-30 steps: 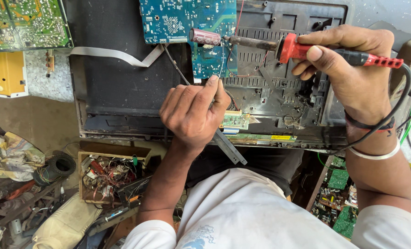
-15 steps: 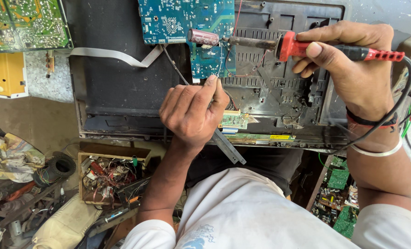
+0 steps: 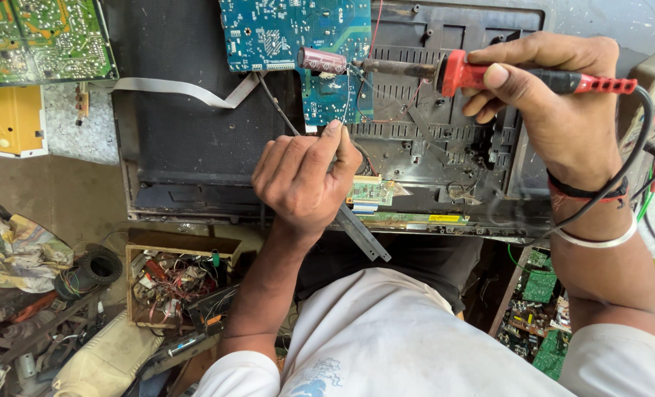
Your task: The person sits at a cluttered electronics repair bench, removes a circuit board from a television chassis, and uses a soldering iron to desolder and solder components on the board. They handle a capacitor, work on the board over the open TV body, and use a multimeter placed on the bench during the repair.
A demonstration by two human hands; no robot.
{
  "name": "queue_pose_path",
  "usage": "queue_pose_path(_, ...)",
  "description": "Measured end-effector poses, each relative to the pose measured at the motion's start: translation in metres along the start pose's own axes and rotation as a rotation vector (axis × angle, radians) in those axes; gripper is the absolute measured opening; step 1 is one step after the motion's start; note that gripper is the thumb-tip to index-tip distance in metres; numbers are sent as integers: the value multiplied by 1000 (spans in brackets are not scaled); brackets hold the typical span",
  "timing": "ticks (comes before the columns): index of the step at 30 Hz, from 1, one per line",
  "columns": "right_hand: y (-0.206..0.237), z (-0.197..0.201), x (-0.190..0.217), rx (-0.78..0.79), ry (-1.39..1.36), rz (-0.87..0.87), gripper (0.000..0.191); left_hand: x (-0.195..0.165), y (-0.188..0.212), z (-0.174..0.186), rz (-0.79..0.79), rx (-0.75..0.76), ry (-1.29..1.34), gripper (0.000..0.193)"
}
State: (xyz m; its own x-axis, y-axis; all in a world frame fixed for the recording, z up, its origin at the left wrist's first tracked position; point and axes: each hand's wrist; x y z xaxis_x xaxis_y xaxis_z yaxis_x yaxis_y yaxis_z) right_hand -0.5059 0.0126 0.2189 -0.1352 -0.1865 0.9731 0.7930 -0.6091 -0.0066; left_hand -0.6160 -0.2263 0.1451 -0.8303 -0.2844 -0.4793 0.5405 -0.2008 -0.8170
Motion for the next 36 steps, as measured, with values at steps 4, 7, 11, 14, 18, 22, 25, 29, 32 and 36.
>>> queue_pose_path(4, 1, -2, 1, -40, -27, -62, 23, -1, 1, 2, -4, 0, 17, 19)
queue_pose_path(7, 1, -2, 2, -19, 4, -21, 22, -1, 2, 1, 0, -9, -4, 18)
queue_pose_path(11, 2, -3, 6, 30, 50, 78, 18, 0, 2, -1, 8, -17, 8, 18)
queue_pose_path(14, 5, -2, 11, 66, 153, 151, 17, 1, 2, -2, 4, -11, -1, 18)
queue_pose_path(18, 8, -4, 14, 53, 180, 160, 19, 0, 1, -1, 1, -9, 9, 19)
queue_pose_path(22, 8, -5, 10, 12, 129, 74, 18, 0, 3, -3, 10, -26, 10, 18)
queue_pose_path(25, 7, -4, 5, 7, 74, 61, 19, 2, 5, -4, 13, -35, 19, 18)
queue_pose_path(29, 6, -2, 1, 14, 76, 81, 20, 4, 6, -5, 20, -37, 13, 18)
queue_pose_path(32, 6, -2, 2, 23, 73, 75, 20, 5, 7, -7, 21, -39, 13, 19)
queue_pose_path(36, 5, -3, 9, 45, 222, 185, 20, 6, 7, -8, 19, -28, -14, 18)
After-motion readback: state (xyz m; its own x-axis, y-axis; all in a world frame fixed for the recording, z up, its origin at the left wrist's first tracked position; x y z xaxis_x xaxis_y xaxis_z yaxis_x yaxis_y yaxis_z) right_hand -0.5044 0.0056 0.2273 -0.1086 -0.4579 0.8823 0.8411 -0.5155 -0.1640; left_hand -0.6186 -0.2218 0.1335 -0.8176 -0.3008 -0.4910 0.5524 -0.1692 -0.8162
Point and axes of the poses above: each hand's wrist, its own y-axis away from the middle knuckle, its own z-axis out of the back of the hand, x = y × z, and after that the axes turned 14 degrees about -x, right-handed
